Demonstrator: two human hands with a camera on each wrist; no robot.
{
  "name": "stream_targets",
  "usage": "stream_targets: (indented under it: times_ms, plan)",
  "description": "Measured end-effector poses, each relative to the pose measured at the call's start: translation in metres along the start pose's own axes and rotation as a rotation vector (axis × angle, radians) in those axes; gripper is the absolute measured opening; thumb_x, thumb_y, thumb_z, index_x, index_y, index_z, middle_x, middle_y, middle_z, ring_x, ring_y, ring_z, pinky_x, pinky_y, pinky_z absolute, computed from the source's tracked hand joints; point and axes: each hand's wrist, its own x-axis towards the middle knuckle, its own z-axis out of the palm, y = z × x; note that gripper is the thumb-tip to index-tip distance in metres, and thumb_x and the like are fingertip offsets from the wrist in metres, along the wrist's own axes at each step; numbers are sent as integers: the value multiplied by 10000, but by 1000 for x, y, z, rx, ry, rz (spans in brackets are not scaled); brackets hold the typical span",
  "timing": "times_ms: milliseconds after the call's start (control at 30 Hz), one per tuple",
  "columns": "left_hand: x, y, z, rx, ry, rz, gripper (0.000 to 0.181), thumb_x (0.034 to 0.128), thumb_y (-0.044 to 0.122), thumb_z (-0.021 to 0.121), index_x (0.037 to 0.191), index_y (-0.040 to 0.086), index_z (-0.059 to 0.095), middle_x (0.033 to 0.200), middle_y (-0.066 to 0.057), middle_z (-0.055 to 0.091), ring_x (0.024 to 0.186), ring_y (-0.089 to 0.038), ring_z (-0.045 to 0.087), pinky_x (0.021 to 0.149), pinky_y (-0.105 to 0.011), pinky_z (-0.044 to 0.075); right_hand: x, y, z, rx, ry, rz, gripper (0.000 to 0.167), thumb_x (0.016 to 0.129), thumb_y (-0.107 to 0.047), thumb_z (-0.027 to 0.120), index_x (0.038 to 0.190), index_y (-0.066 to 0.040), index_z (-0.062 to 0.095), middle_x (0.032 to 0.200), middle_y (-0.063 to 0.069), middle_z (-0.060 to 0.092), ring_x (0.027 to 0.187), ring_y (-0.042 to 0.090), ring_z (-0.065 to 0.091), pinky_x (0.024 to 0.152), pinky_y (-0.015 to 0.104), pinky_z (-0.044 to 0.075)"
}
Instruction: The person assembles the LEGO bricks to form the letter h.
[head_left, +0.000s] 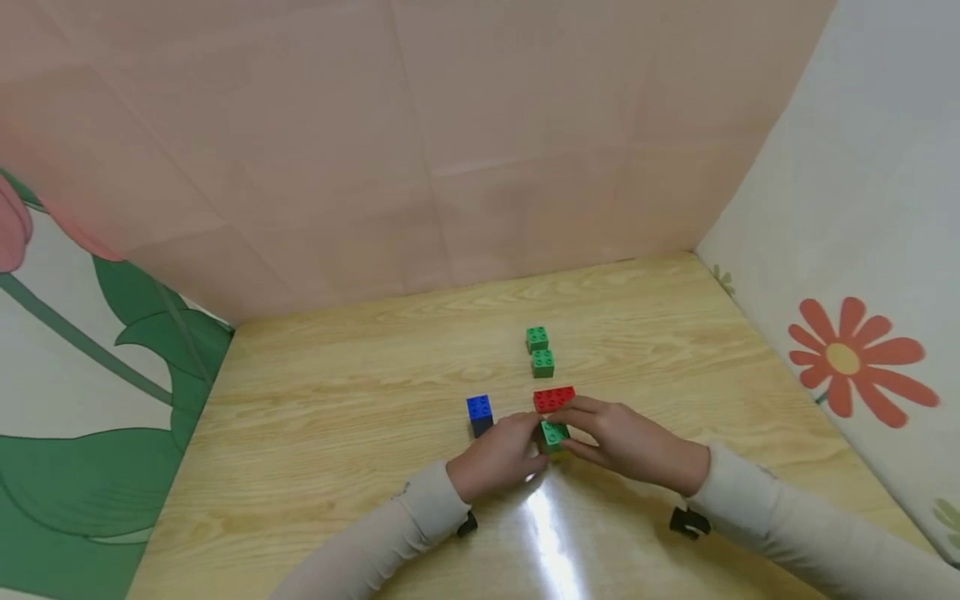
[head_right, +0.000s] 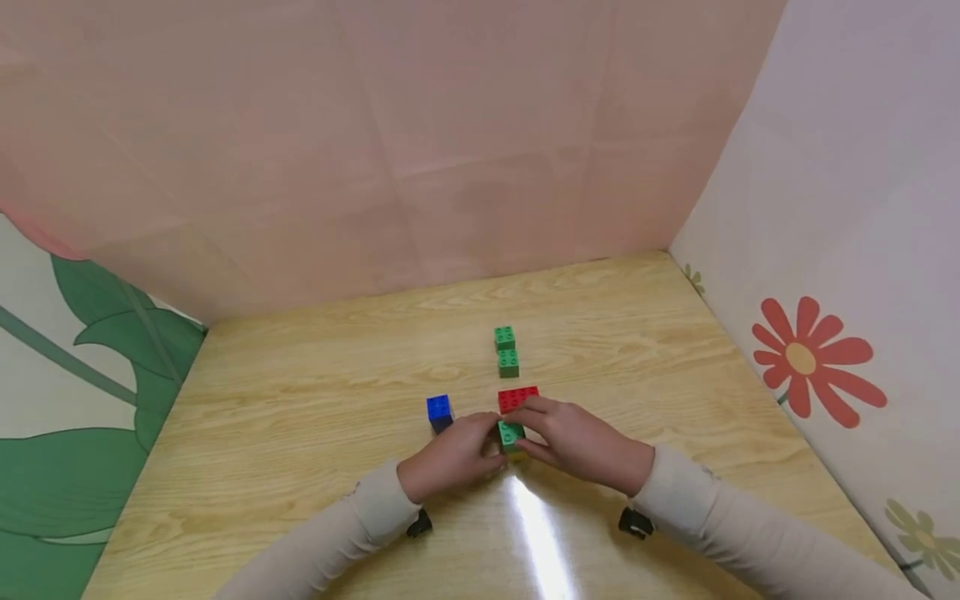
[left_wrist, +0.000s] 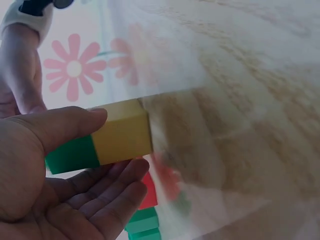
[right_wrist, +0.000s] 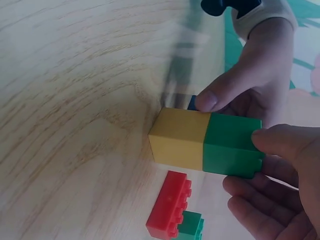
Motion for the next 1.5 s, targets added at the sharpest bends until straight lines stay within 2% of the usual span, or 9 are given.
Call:
stream_targets:
  times_ms: [133, 267, 467, 600, 733, 833, 933, 1200, 1500]
  plan:
    - [-2, 2, -4, -1, 13, 0, 401, 884, 240, 731, 1230, 94, 589, 1038, 37, 624, 895, -48, 568, 758, -173, 487, -1, 1, -1, -9, 7, 2, 391, 887, -254, 732, 1239, -114, 638, 1207, -4, 617, 1027, 127, 635, 798, 260, 558]
    - [-5, 5, -12, -23, 19, -27, 444, 886, 274, 733, 1257, 80, 587, 1162, -13, 636, 1038, -115, 603, 850, -200, 496, -1, 2, -6, -7, 46, -9, 415, 906, -293, 707, 1280, -139, 616, 1214, -7, 613, 1045, 138, 630, 811, 293, 560]
    - [-12, 9, -27, -79, 46, -18, 489, 896, 343, 714, 1289, 91, 570, 1237, -9, 610, 1122, -139, 581, 909, -252, 493, 1, 7, -13, 6, 116, -23, 338, 936, -298, 669, 1243, -161, 635, 1179, -30, 618, 991, 118, 642, 788, 285, 562]
    - [-19, 9, -41, -84, 102, 11, 516, 907, 365, 696, 1330, 112, 543, 1286, 24, 573, 1179, -132, 546, 965, -294, 473, 3, 14, -16, -23, 151, -21, 318, 941, -309, 660, 1216, -150, 644, 1173, -19, 623, 1012, 136, 638, 800, 311, 565]
    - [-24, 3, -54, -70, 193, 41, 538, 920, 388, 670, 1370, 143, 504, 1330, 37, 539, 1224, -128, 512, 1002, -317, 453, 5, 20, -16, -41, 158, 3, 333, 957, -337, 630, 1218, -130, 643, 1200, 5, 619, 1070, 188, 628, 832, 362, 560]
    - [-29, -4, -61, -82, 252, 48, 569, 923, 399, 662, 1399, 154, 470, 1367, 17, 513, 1258, -141, 488, 1018, -332, 443, 6, 25, -15, -47, 153, 34, 355, 961, -356, 621, 1231, -126, 639, 1221, 4, 612, 1097, 185, 614, 857, 371, 551]
    - [-33, -13, -65, -85, 284, 25, 616, 914, 407, 673, 1425, 158, 435, 1399, 1, 484, 1286, -161, 464, 1031, -349, 434, 6, 30, -12, -50, 146, 69, 373, 954, -362, 630, 1250, -135, 631, 1232, -3, 606, 1107, 179, 606, 872, 376, 545]
    - [-41, -37, -64, -114, 264, -66, 707, 880, 417, 713, 1456, 153, 399, 1437, -6, 446, 1321, -194, 426, 1058, -397, 405, 6, 49, -2, -29, 132, 129, 464, 945, -388, 635, 1315, -115, 580, 1276, 39, 589, 1147, 234, 586, 887, 429, 533]
    - [-45, -54, -58, -168, 229, -116, 665, 880, 345, 732, 1434, 131, 433, 1405, -21, 490, 1298, -177, 457, 1047, -373, 416, 8, 61, 7, 37, 86, 181, 545, 914, -365, 686, 1365, -98, 539, 1322, 89, 571, 1193, 281, 559, 929, 467, 504]
